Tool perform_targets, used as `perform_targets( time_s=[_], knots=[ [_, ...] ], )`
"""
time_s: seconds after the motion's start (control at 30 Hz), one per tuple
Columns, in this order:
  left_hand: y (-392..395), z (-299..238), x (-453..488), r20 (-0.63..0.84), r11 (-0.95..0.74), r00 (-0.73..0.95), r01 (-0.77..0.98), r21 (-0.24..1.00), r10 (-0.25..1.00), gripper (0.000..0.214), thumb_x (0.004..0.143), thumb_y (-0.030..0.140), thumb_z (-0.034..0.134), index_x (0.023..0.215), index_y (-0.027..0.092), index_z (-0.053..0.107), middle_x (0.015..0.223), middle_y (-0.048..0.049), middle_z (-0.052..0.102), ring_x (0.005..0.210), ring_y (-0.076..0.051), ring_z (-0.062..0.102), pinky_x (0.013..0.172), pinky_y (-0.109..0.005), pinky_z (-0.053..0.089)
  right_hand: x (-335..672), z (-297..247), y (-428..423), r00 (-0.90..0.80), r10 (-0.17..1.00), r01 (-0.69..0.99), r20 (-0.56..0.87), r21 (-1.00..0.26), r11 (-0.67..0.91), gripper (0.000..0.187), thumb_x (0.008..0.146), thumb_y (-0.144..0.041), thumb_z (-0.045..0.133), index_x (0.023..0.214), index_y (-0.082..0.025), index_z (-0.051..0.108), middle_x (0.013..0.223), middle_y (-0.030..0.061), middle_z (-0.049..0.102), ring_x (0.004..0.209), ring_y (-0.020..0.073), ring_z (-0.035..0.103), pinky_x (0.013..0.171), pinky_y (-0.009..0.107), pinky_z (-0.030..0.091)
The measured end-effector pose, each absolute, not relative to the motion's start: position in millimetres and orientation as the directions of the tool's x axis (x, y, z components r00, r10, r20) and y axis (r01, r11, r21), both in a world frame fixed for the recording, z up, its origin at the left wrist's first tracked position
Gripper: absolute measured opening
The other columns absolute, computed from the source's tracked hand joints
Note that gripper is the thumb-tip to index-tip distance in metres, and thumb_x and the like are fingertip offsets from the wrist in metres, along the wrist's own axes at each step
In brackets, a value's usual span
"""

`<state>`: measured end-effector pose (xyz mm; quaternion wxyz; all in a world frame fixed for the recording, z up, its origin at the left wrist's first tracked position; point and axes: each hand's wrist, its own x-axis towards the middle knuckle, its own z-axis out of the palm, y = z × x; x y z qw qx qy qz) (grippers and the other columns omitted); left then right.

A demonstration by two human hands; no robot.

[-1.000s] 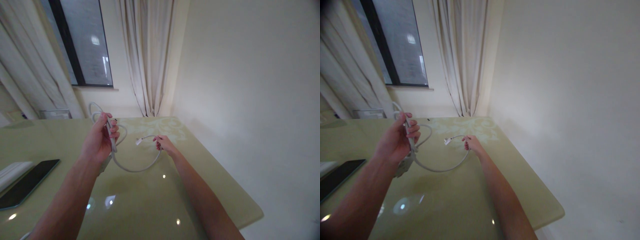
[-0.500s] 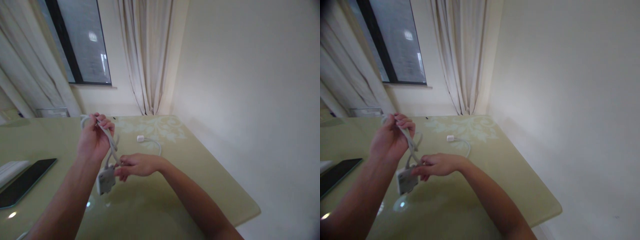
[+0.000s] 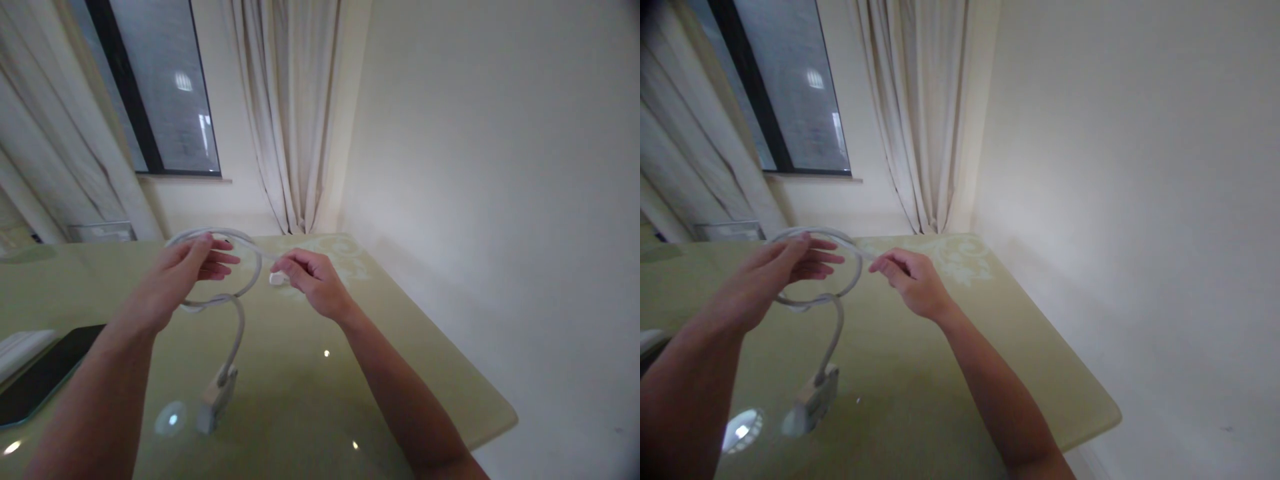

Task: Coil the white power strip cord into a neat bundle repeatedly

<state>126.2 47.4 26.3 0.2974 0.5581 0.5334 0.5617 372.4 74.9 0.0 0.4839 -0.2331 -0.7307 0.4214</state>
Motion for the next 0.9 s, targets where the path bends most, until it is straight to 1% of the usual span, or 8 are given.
perform_targets(
  time_s=[0.1, 0.2, 0.33, 0.43, 0.53, 0.67, 0.77, 0.9],
  knots=[
    [33.5, 34.6, 136.8, 0.522, -0.41, -0.185, 0.427, 0.806, 0.832, 0.046, 0.087, 0.068, 0.072, 0.089, 0.022, 0.078, 0.083, -0.0052, 0.079, 0.068, -0.022, 0.071, 0.063, -0.036, 0.061, 381.0, 5.1, 74.7, -0.327, 0.762, -0.056, 0.558, -0.817, 0.574, 0.037, 0.103, -0.049, 0.064, 0.096, -0.016, 0.08, 0.062, -0.0055, 0.044, 0.057, 0.0101, 0.036, 0.054, 0.027, 0.026],
    [36.9, 29.7, 138.0, 0.702, -0.489, -0.264, 0.558, 0.671, 0.662, 0.036, 0.096, 0.057, 0.068, 0.1, 0.022, 0.076, 0.094, -0.0042, 0.079, 0.082, -0.022, 0.073, 0.071, -0.034, 0.06, 385.6, 7.7, 73.2, -0.295, 0.756, -0.022, 0.584, -0.795, 0.606, 0.041, 0.102, -0.053, 0.065, 0.095, -0.016, 0.082, 0.06, -0.0055, 0.043, 0.056, 0.0101, 0.034, 0.053, 0.028, 0.023],
    [60.3, 7.8, 140.4, 0.627, -0.537, 0.06, 0.585, 0.608, 0.776, 0.048, 0.103, 0.059, 0.054, 0.128, 0.022, 0.072, 0.122, -0.0092, 0.08, 0.107, -0.025, 0.074, 0.087, -0.037, 0.06, 388.7, 9.8, 73.2, -0.264, 0.754, -0.006, 0.601, -0.783, 0.622, 0.046, 0.101, -0.058, 0.066, 0.092, -0.016, 0.083, 0.059, -0.0056, 0.04, 0.055, 0.01, 0.032, 0.053, 0.028, 0.022],
    [68.5, -0.7, 151.7, 0.553, -0.578, 0.237, 0.558, 0.595, 0.799, 0.048, 0.105, 0.059, 0.048, 0.1, 0.021, 0.077, 0.101, -0.0066, 0.081, 0.087, -0.021, 0.072, 0.081, -0.033, 0.058, 395.5, 13.4, 76.0, -0.227, 0.756, 0.007, 0.614, -0.776, 0.631, 0.048, 0.101, -0.06, 0.065, 0.093, -0.016, 0.082, 0.059, -0.0057, 0.04, 0.055, 0.0103, 0.032, 0.053, 0.028, 0.023],
    [63.6, 1.7, 161.7, 0.558, -0.568, 0.204, 0.54, 0.621, 0.805, 0.053, 0.107, 0.056, 0.045, 0.079, 0.02, 0.072, 0.081, -0.0046, 0.077, 0.073, -0.019, 0.068, 0.073, -0.031, 0.055, 404.8, 18.9, 76.8, -0.223, 0.741, 0.091, 0.634, -0.743, 0.663, 0.047, 0.104, -0.058, 0.062, 0.095, -0.016, 0.081, 0.061, -0.0049, 0.046, 0.056, 0.0106, 0.035, 0.055, 0.027, 0.028],
    [50.6, 9.2, 170.6, 0.584, -0.553, 0.138, 0.549, 0.627, 0.8, 0.05, 0.108, 0.051, 0.044, 0.082, 0.021, 0.075, 0.082, -0.0051, 0.079, 0.082, -0.022, 0.073, 0.082, -0.033, 0.054, 400.8, 21.3, 68.0, -0.366, 0.697, 0.394, 0.617, -0.575, 0.717, 0.041, 0.109, -0.047, 0.058, 0.089, -0.018, 0.078, 0.066, -0.0014, 0.06, 0.062, 0.0121, 0.049, 0.064, 0.027, 0.034],
    [44.0, 13.0, 176.2, 0.56, -0.534, 0.189, 0.639, 0.554, 0.807, 0.045, 0.106, 0.049, 0.046, 0.079, 0.023, 0.071, 0.075, -0.0022, 0.075, 0.072, -0.02, 0.069, 0.074, -0.032, 0.05, 385.3, 15.7, 61.6, -0.482, 0.681, 0.515, 0.551, -0.451, 0.729, 0.034, 0.11, -0.043, 0.058, 0.093, -0.02, 0.075, 0.078, 0.0019, 0.07, 0.07, 0.0146, 0.058, 0.071, 0.027, 0.037],
    [48.3, 16.0, 157.2, 0.626, -0.439, -0.042, 0.677, 0.591, 0.779, 0.04, 0.104, 0.049, 0.047, 0.08, 0.023, 0.064, 0.068, 0.0003, 0.064, 0.067, -0.019, 0.061, 0.064, -0.031, 0.044, 388.5, 10.4, 71.3, -0.483, 0.701, 0.459, 0.524, -0.53, 0.713, 0.02, 0.102, -0.041, 0.071, 0.106, -0.022, 0.071, 0.078, -0.0022, 0.069, 0.066, 0.013, 0.057, 0.067, 0.025, 0.037]
  ],
)
